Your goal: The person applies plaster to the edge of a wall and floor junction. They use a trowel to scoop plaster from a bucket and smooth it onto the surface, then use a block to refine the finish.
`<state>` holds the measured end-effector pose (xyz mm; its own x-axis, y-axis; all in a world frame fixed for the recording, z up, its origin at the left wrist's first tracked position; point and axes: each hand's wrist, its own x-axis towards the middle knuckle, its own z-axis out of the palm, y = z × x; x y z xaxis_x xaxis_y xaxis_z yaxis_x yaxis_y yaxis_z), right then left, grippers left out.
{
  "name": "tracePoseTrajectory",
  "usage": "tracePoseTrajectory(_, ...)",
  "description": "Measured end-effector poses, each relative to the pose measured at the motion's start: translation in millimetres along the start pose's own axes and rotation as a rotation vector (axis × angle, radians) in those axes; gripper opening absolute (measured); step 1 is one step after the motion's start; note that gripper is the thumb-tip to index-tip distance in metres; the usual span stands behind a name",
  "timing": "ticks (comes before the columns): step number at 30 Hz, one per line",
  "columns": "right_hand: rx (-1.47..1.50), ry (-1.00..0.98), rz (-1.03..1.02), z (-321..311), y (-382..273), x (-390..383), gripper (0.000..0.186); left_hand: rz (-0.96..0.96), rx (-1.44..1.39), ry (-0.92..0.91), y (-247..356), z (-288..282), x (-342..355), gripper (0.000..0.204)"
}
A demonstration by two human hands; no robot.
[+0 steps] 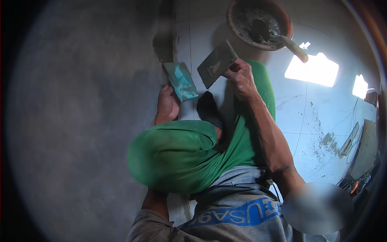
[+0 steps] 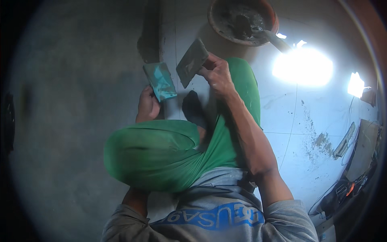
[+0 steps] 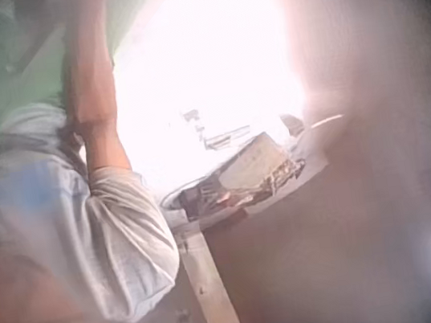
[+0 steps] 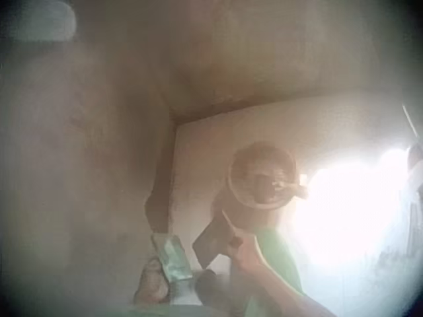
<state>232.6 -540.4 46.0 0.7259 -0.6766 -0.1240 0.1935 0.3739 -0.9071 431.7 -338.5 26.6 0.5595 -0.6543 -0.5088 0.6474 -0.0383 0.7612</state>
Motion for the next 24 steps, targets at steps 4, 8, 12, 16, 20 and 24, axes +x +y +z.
tracePoseTrajectory(4, 0.030, 0.087, -0.104, 20.7, -21.7, -14.8, 0.031, -0.022, 0.082, -0.032, 34.0, 37.6, -10.9, 0.039)
tracePoseTrajectory(8, -0.132, 0.171, -0.184, 34.5, -25.9, -18.6, 0.032, -0.050, 0.044, -0.086, 20.1, 48.5, 6.7, 0.036)
tracePoseTrajectory(12, -0.318, 0.233, -0.255, 35.0, -6.3, -16.4, 0.041, -0.133, 0.127, -0.168, 8.4, 44.7, 33.6, 0.032)
tracePoseTrajectory(16, -0.576, 0.153, -0.365, 34.8, -7.3, -7.5, 0.046, -0.100, 0.035, -0.229, 10.9, 53.7, 43.2, 0.028)
tracePoseTrajectory(20, -0.712, 0.143, -0.426, 43.9, -18.8, 11.9, 0.048, -0.148, 0.009, -0.292, 20.1, 60.0, 57.3, 0.029)
tracePoseTrajectory(24, -0.875, 0.159, -0.483, 44.6, -23.0, 37.1, 0.043, -0.110, -0.048, -0.355, 37.9, 75.0, 63.8, 0.030)
